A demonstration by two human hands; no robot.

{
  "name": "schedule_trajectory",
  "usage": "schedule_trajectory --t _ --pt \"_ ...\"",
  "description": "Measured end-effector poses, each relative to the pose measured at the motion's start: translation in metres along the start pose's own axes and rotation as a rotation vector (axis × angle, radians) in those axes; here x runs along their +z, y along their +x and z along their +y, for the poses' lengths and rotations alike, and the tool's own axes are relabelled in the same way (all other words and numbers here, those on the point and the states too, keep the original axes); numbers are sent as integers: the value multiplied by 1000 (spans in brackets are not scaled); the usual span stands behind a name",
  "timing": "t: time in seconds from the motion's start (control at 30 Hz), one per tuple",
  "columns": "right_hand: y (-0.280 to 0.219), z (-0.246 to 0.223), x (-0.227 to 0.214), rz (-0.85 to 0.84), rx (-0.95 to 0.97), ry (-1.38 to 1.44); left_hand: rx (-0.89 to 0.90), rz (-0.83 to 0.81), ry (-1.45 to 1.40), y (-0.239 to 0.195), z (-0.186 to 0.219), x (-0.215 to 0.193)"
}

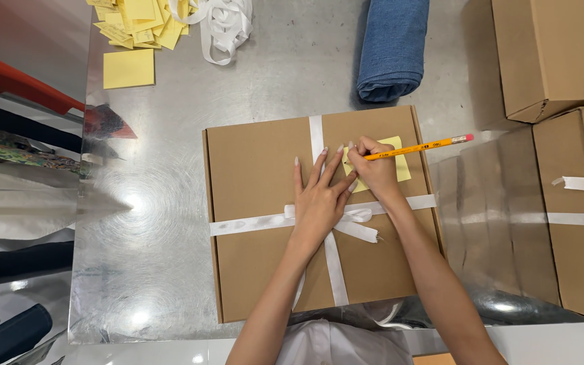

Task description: The person ties a white ribbon around a cardboard box, forming a bow. They then pick up a yellow sticky note and a pencil, write on the note, and place it on the box. Finally, the person lifts the box and places it on top of a stack of other boxes.

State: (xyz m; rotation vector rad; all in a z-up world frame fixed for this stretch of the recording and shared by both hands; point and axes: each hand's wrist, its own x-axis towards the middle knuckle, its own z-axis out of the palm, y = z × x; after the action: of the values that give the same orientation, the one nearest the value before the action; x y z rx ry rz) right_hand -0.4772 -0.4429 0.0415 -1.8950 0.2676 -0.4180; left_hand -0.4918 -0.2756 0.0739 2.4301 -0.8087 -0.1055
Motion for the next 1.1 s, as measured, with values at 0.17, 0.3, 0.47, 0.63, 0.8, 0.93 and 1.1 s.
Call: schedule_trajectory --t 0.17,0.3,0.47,0.63,0.8,0.93,1.1 --pt "2 -1 2 9 -8 -44 -6 -13 7 1 1 -1" --pt "4 -2 4 7 -24 -95 -7 -10 7 0 -1 1" --pt "3 5 3 2 -34 -116 -8 -7 15 0 -2 5" --pt "2 5 3 -8 -15 -111 -7 3 11 0 0 2" --pt "3 0 4 18 -1 -102 -4 10 22 0 -1 4" --pt "4 8 6 34 -4 -93 -4 15 21 0 1 0" --pt "1 9 5 42 -2 -87 -11 -1 20 0 2 -4"
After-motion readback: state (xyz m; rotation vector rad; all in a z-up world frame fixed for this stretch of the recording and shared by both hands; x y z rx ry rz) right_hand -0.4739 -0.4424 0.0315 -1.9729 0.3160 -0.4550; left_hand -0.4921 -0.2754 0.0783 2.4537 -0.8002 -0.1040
